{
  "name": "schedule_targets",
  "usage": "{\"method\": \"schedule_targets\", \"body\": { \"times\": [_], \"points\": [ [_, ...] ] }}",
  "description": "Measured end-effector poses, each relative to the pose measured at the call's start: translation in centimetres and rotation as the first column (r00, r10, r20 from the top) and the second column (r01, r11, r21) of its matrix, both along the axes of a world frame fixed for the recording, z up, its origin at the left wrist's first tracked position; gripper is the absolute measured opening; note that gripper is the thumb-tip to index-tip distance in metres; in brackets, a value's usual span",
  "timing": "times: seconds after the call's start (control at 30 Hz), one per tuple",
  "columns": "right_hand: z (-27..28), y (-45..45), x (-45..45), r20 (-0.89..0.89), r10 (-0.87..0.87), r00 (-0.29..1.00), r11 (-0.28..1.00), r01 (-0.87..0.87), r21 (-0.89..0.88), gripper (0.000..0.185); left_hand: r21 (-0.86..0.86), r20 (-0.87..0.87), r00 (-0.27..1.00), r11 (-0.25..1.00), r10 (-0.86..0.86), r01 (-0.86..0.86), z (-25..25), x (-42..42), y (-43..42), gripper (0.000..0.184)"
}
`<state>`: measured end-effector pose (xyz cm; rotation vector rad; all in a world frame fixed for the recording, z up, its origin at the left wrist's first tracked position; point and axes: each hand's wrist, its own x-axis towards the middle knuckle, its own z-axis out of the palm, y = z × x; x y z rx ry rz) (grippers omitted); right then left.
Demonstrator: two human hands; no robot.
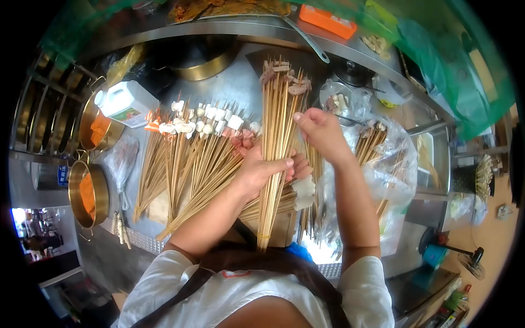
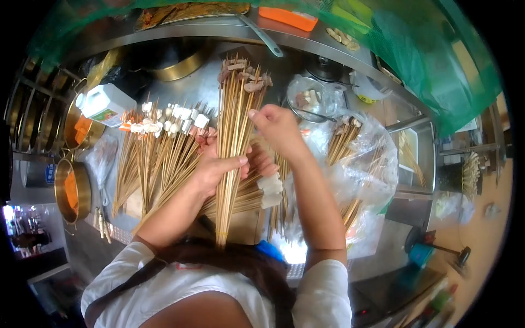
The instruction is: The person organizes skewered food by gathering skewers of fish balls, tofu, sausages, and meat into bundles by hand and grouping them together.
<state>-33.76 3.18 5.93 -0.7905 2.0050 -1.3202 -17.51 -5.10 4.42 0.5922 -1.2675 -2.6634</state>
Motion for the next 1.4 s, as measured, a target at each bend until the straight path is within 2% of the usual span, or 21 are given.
{"method": "schedule_targets", "body": {
  "times": [0.03, 0.17, 0.23, 0.3, 0.33, 0.4, 0.43, 0.5, 0.63, 0.7, 0.77, 0.8, 0.87, 1.0, 1.07, 1.13, 1.2, 1.23, 1.3, 1.33, 1.4],
  "points": [
    [-0.2, 0.0, 0.0, 0.001, -0.005, 1.0, 1.0, 0.005, -0.003, 0.022, -0.019, 0.014, 1.0, 1.0, 0.013, -0.012, 0.2, 0.0, 0.1, 0.023],
    [0.4, 0.9, -2.2, 0.19, -0.361, 0.913, 0.86, 0.405, -0.312, 0.02, -0.039, 0.053, 0.996, 0.997, 0.073, -0.071, 0.0, 0.4, -0.1, 0.023],
    [1.2, 2.2, -5.2, 0.083, -0.591, 0.803, 0.755, 0.586, -0.295, 0.019, 0.032, 0.032, 0.999, 0.999, 0.023, -0.024, -1.1, 1.3, -1.4, 0.025],
    [0.8, 3.6, -8.0, 0.144, -0.625, 0.768, 0.712, 0.636, -0.298, 0.023, 0.151, -0.014, 1.0, 0.989, 0.007, -0.005, -2.6, 1.9, -2.1, 0.036],
    [0.1, 4.4, -8.9, 0.148, -0.619, 0.772, 0.716, 0.631, -0.299, 0.023, 0.148, -0.012, 1.0, 0.989, 0.015, -0.013, -2.6, 2.0, -2.3, 0.036],
    [-2.3, 5.5, -9.9, -0.421, -0.302, 0.855, 0.918, 0.38, 0.112, 0.025, 0.248, -0.15, 0.987, 0.969, 0.059, -0.02, -2.6, 2.3, -2.4, 0.048],
    [-3.8, 5.5, -9.7, -0.424, -0.298, 0.855, 0.921, 0.374, 0.108, 0.025, 0.306, -0.163, 0.986, 0.952, 0.044, 0.008, -2.5, 2.3, -2.6, 0.057],
    [-6.2, 5.8, -8.8, -0.688, -0.102, 0.718, 0.892, 0.372, 0.256, 0.028, 0.317, -0.172, 0.985, 0.948, 0.026, 0.031, -1.9, 2.2, -2.6, 0.057],
    [-5.2, 3.5, -5.0, -0.839, -0.054, 0.541, 0.846, 0.472, 0.25, 0.023, 0.3, -0.238, 0.971, 0.949, -0.029, 0.102, -1.5, 1.6, -2.6, 0.06],
    [-2.7, 1.9, -3.9, -0.789, -0.317, 0.526, 0.942, 0.27, -0.199, 0.023, 0.22, -0.197, 0.978, 0.97, -0.065, 0.108, -1.9, 1.2, -2.6, 0.061],
    [0.6, -0.6, -2.0, -0.365, -0.366, 0.856, 0.895, 0.216, -0.391, 0.023, 0.11, -0.126, 0.988, 0.989, -0.09, 0.104, -1.9, 0.8, -2.1, 0.051],
    [1.7, -1.7, -1.8, -0.364, -0.377, 0.852, 0.892, 0.227, -0.392, 0.023, 0.108, -0.125, 0.987, 0.987, -0.103, 0.116, -1.6, 0.6, -1.8, 0.051],
    [3.2, -3.3, -2.4, -0.101, -0.315, 0.944, 0.913, 0.272, -0.303, 0.029, -0.03, -0.047, 0.991, 0.991, -0.129, 0.128, -0.7, 0.3, -1.1, 0.036],
    [2.3, -3.8, -5.2, -0.202, -0.24, 0.949, 0.967, 0.216, -0.137, 0.028, -0.077, -0.083, 0.99, 0.992, -0.111, 0.105, -0.4, -0.1, 0.0, 0.029],
    [3.3, -3.2, -5.6, -0.028, -0.137, 0.99, 0.984, 0.139, 0.113, 0.031, -0.08, -0.038, 0.994, 0.992, -0.1, 0.097, -0.1, 0.1, 0.0, 0.027],
    [2.4, -3.0, -5.8, -0.02, -0.14, 0.99, 0.985, 0.141, 0.095, 0.031, -0.111, -0.071, 0.993, 0.99, -0.091, 0.083, -0.2, 0.2, 0.2, 0.025],
    [2.2, -2.4, -6.1, 0.267, -0.1, 0.958, 0.995, 0.103, 0.005, 0.027, -0.106, -0.087, 0.991, 0.99, -0.101, 0.091, -0.4, 0.1, 0.2, 0.025],
    [2.2, -2.2, -6.2, 0.267, -0.1, 0.959, 0.995, 0.102, 0.007, 0.027, -0.11, -0.104, 0.987, 0.988, -0.12, 0.109, -0.5, 0.0, 0.2, 0.025],
    [2.3, -1.7, -6.5, 0.52, 0.034, 0.853, 0.981, 0.07, -0.179, 0.025, -0.08, -0.104, 0.99, 0.993, -0.1, 0.092, 0.1, 0.0, 0.3, 0.025],
    [2.1, -1.6, -6.6, 0.52, 0.032, 0.853, 0.981, 0.072, -0.178, 0.025, -0.051, -0.103, 0.991, 0.996, -0.08, 0.075, 0.4, 0.0, 0.3, 0.024],
    [1.5, -1.5, -6.9, 0.328, 0.049, 0.943, 0.993, -0.012, -0.114, 0.028, -0.07, -0.062, 0.995, 0.995, -0.076, 0.072, 0.6, 0.1, 0.5, 0.025]
  ]
}}
